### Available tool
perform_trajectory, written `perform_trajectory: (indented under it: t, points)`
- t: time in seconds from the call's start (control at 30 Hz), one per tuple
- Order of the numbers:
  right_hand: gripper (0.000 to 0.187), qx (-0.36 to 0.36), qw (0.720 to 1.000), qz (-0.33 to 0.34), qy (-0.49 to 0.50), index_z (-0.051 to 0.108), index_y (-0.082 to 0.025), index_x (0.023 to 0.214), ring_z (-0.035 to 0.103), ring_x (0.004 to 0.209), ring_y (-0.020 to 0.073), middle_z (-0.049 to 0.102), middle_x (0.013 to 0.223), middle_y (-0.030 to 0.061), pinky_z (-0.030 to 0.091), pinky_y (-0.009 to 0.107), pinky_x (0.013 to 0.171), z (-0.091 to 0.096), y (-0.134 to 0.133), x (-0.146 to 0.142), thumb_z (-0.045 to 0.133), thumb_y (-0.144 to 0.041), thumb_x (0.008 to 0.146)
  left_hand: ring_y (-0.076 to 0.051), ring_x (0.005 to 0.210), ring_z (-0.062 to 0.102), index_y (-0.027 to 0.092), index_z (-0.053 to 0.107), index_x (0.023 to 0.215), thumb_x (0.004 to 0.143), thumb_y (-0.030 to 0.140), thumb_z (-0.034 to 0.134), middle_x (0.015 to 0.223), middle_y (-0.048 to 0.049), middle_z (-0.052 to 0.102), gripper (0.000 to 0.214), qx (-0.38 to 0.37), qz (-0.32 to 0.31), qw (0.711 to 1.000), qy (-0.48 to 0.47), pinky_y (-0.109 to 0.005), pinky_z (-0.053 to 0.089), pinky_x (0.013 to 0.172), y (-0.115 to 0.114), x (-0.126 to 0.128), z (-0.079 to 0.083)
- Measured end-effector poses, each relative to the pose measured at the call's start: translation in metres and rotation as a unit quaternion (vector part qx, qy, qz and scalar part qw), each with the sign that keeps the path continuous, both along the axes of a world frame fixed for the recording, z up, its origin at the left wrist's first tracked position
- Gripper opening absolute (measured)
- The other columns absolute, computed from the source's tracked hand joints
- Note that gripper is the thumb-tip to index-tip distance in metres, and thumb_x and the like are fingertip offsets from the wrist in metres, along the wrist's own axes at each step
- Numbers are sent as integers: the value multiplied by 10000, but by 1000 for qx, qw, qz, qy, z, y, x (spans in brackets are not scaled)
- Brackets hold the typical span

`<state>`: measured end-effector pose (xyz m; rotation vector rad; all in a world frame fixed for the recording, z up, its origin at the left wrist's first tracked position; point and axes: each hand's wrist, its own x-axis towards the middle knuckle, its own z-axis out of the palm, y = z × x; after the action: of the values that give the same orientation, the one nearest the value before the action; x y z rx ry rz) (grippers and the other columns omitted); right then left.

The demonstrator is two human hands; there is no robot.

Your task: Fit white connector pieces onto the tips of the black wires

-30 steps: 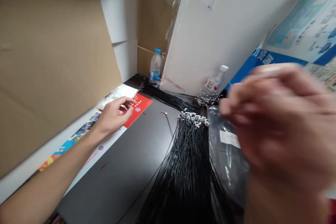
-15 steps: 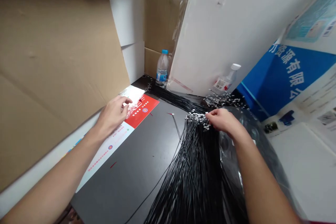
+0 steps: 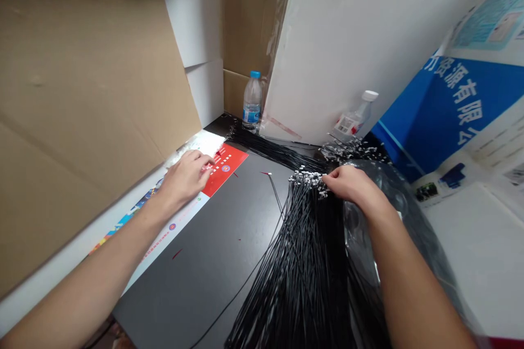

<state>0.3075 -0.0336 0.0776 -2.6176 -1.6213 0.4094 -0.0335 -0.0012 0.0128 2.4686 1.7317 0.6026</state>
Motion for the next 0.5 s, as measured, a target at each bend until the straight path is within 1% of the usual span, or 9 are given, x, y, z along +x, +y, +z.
perform_trajectory:
  t: [0.13, 0.2, 0.27, 0.37, 0.43, 0.5]
  points:
    - [285, 3, 999, -13, -49, 671, -187, 683, 558, 590, 196, 644, 638, 113, 381, 331, 636, 5, -3, 1, 558, -398, 838, -283, 1071, 526, 167, 643, 1094, 931, 174, 437, 1099, -118, 616, 263, -3, 27, 1000, 13, -385, 456, 783, 2, -4, 2]
    - [241, 30, 996, -18, -78, 681, -191, 759, 560, 627, 205, 668, 717, 114, 378, 329, 631, 10, -6, -4, 585, -402, 826, -288, 1076, 524, 170, 641, 1110, 924, 145, 423, 1109, -114, 620, 287, 3, 35, 999, 15, -390, 454, 780, 3, -6, 1]
    - [206, 67, 994, -4, -90, 675, -185, 799, 564, 648, 209, 679, 757, 112, 374, 319, 616, 15, -6, -15, 611, -381, 811, -290, 1078, 520, 172, 649, 1106, 909, 100, 402, 1104, -111, 624, 324, 9, 40, 999, 16, -389, 451, 769, 4, -7, 1]
    - [193, 110, 988, 76, -73, 653, -175, 777, 569, 647, 198, 676, 741, 90, 367, 293, 595, 16, 4, -39, 626, -365, 804, -287, 1062, 513, 176, 678, 1059, 886, 44, 372, 1075, -113, 631, 376, 5, 39, 999, 19, -380, 445, 746, 6, -8, -1]
    - [186, 120, 979, 153, -55, 640, -183, 765, 572, 652, 183, 671, 739, 64, 361, 274, 587, 9, 20, -59, 634, -365, 804, -289, 1052, 506, 175, 699, 1006, 876, 34, 375, 1055, -119, 632, 377, 0, 43, 999, 21, -373, 441, 719, 7, -10, -1]
    - [140, 124, 965, 228, -28, 642, -191, 808, 587, 695, 168, 680, 787, 43, 371, 255, 608, -4, 41, -81, 634, -331, 804, -297, 1053, 498, 171, 713, 972, 871, 40, 389, 1052, -126, 631, 364, -1, 53, 998, 26, -371, 439, 700, 9, -12, -1]
